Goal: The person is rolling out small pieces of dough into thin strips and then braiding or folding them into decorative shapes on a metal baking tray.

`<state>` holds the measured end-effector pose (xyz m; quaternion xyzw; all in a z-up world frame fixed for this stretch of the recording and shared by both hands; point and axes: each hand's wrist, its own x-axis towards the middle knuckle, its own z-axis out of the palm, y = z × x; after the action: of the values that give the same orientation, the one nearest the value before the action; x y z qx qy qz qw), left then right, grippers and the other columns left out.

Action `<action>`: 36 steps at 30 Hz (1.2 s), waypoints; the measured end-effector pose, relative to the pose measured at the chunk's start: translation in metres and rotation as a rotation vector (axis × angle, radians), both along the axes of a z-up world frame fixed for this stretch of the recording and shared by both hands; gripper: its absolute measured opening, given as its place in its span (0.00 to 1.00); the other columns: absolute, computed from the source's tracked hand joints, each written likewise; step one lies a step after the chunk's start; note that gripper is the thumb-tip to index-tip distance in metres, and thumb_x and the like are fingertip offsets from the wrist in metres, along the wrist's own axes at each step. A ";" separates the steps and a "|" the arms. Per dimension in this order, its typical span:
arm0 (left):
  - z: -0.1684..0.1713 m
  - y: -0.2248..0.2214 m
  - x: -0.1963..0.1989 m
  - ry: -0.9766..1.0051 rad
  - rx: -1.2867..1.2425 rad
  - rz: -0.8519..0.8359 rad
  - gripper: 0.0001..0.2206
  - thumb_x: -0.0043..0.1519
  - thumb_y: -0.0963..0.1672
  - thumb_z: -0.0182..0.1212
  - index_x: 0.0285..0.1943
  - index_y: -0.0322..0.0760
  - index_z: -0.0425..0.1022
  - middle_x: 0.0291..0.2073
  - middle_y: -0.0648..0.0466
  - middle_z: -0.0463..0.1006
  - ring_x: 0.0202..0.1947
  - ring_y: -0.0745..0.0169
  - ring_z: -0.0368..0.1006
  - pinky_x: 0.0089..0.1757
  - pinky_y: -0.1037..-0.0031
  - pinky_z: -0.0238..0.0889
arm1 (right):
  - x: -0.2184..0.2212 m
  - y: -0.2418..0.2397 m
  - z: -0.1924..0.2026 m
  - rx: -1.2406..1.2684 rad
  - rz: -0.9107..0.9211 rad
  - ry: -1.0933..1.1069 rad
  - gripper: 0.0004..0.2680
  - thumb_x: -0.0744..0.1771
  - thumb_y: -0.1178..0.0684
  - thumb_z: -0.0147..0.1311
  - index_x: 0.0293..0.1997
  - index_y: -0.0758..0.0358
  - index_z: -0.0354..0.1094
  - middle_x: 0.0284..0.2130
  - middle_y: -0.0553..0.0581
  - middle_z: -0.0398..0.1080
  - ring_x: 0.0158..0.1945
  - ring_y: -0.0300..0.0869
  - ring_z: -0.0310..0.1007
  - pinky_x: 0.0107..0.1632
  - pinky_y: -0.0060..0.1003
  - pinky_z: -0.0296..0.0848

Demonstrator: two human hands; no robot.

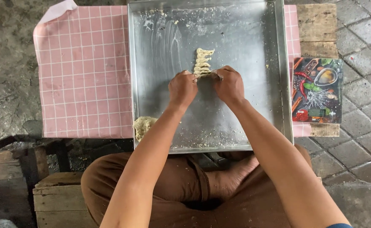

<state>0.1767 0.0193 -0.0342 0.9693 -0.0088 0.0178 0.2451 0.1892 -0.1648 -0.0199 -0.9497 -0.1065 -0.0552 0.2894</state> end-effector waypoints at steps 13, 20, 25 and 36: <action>0.057 0.074 -0.082 0.400 0.042 0.021 0.20 0.65 0.49 0.59 0.67 0.48 0.74 0.60 0.49 0.77 0.60 0.45 0.74 0.55 0.52 0.68 | -0.117 -0.051 0.044 0.306 -0.133 0.292 0.03 0.69 0.55 0.60 0.44 0.56 0.78 0.40 0.56 0.78 0.42 0.50 0.79 0.46 0.44 0.78; 0.095 0.079 -0.149 0.525 0.431 -0.114 0.32 0.59 0.52 0.65 0.72 0.40 0.65 0.69 0.37 0.66 0.69 0.37 0.62 0.62 0.48 0.57 | -0.199 -0.029 0.090 0.264 -0.112 0.662 0.03 0.70 0.56 0.56 0.43 0.56 0.77 0.42 0.56 0.79 0.38 0.48 0.79 0.45 0.40 0.78; 0.106 0.067 -0.171 0.445 0.396 -0.041 0.29 0.60 0.47 0.64 0.71 0.34 0.66 0.71 0.33 0.63 0.71 0.33 0.58 0.63 0.47 0.55 | -0.233 -0.025 0.086 0.331 0.033 0.532 0.03 0.67 0.56 0.56 0.41 0.60 0.76 0.32 0.65 0.78 0.36 0.59 0.79 0.39 0.52 0.77; 0.089 0.064 -0.173 0.410 0.353 0.023 0.30 0.63 0.48 0.65 0.73 0.34 0.64 0.75 0.34 0.56 0.76 0.33 0.50 0.67 0.45 0.47 | -0.239 -0.033 0.022 0.381 0.128 0.368 0.16 0.72 0.47 0.47 0.23 0.58 0.66 0.14 0.59 0.63 0.18 0.47 0.62 0.27 0.41 0.64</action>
<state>0.0041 0.0831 0.0552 0.9804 0.0489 -0.1781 0.0686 -0.0502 -0.1976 0.0021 -0.8635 -0.0996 0.1175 0.4802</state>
